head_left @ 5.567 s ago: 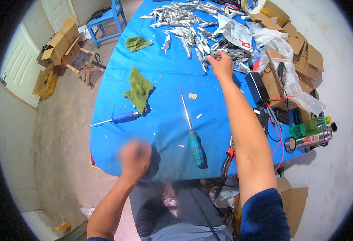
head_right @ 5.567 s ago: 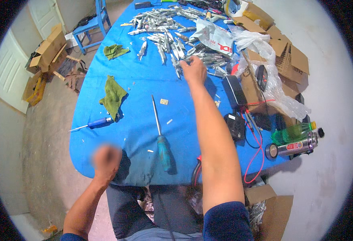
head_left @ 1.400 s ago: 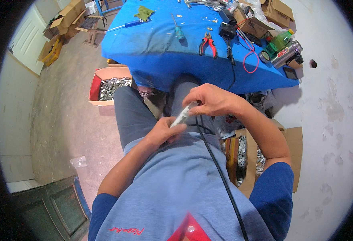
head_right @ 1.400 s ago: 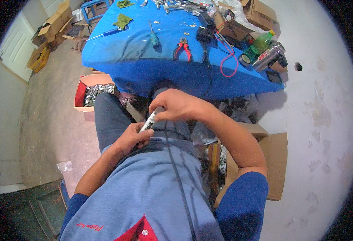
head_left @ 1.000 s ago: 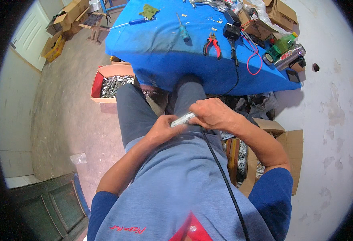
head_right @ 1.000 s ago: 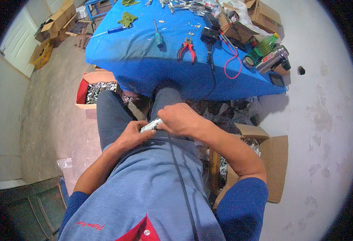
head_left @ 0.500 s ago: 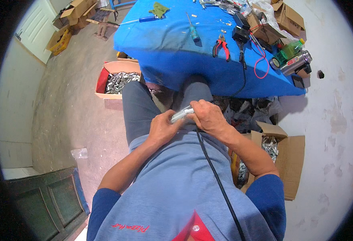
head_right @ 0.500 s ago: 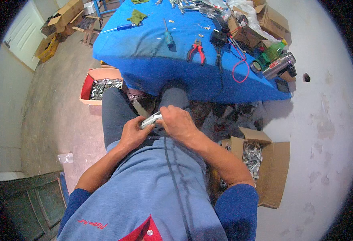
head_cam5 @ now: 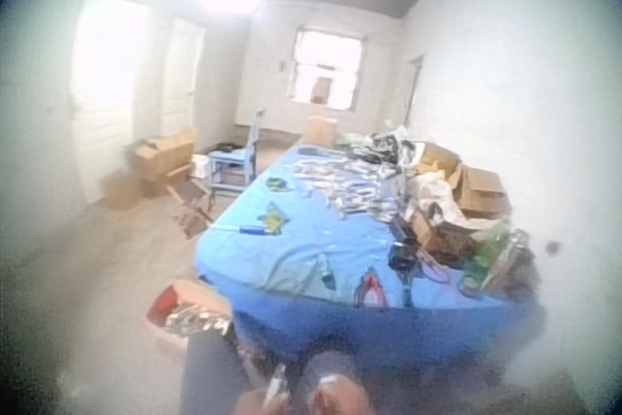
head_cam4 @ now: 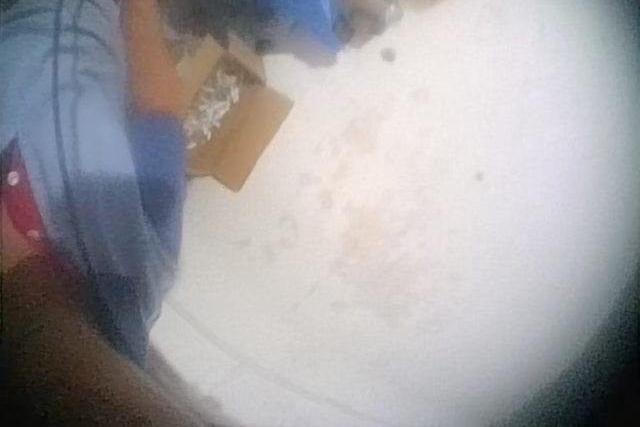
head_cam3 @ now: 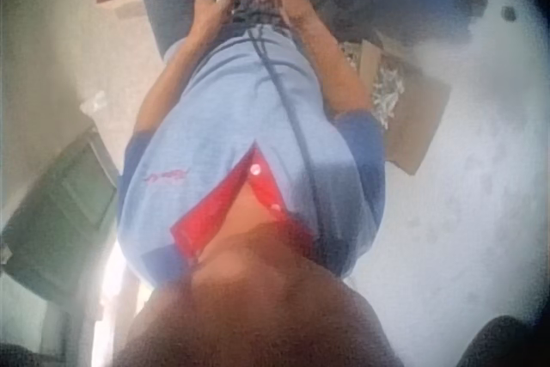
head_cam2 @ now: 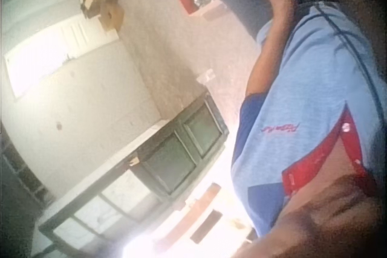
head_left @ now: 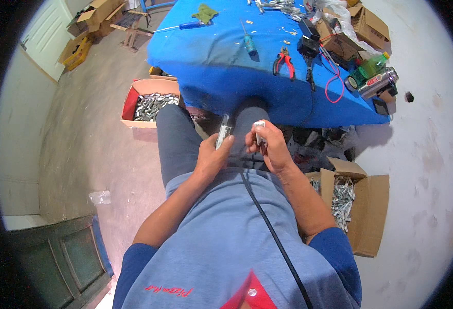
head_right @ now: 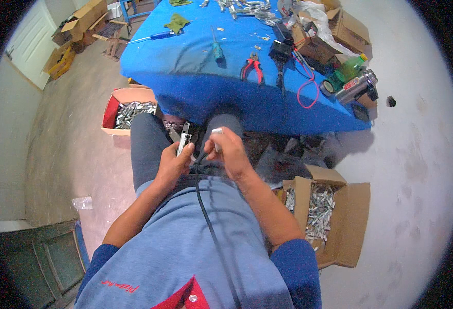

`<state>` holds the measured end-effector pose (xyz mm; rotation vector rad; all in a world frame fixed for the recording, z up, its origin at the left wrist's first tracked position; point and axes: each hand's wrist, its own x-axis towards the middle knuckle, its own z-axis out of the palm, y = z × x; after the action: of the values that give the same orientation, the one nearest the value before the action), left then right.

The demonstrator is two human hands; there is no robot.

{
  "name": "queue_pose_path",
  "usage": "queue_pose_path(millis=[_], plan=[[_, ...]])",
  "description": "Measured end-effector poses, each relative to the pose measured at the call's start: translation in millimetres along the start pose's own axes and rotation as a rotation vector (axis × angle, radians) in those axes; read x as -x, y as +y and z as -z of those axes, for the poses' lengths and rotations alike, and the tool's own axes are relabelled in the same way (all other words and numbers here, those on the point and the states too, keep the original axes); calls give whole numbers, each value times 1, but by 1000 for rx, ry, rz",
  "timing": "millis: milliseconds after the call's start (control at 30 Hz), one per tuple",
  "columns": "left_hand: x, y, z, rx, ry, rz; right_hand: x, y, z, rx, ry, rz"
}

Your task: The person picks up a metal housing, inserts a component, and uses a screwdriver to tighten a screw. They then use pliers to grip and adjust a wire attached to the metal assembly.

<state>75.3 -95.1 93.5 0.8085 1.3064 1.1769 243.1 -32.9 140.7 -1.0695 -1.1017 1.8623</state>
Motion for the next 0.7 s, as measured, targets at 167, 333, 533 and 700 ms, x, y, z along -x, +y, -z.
queue_pose_path(millis=[167,333,533,700], plan=[[5,3,-11,-203,-78,-43,30,2,64,-155,293,142],[7,0,-18,-194,-132,-100,117,37,257,825,1142,346],[8,-8,-26,-375,-160,-167,166,21,255,1201,1361,439],[11,-2,-33,-388,-188,-173,72,8,92,557,410,239]])
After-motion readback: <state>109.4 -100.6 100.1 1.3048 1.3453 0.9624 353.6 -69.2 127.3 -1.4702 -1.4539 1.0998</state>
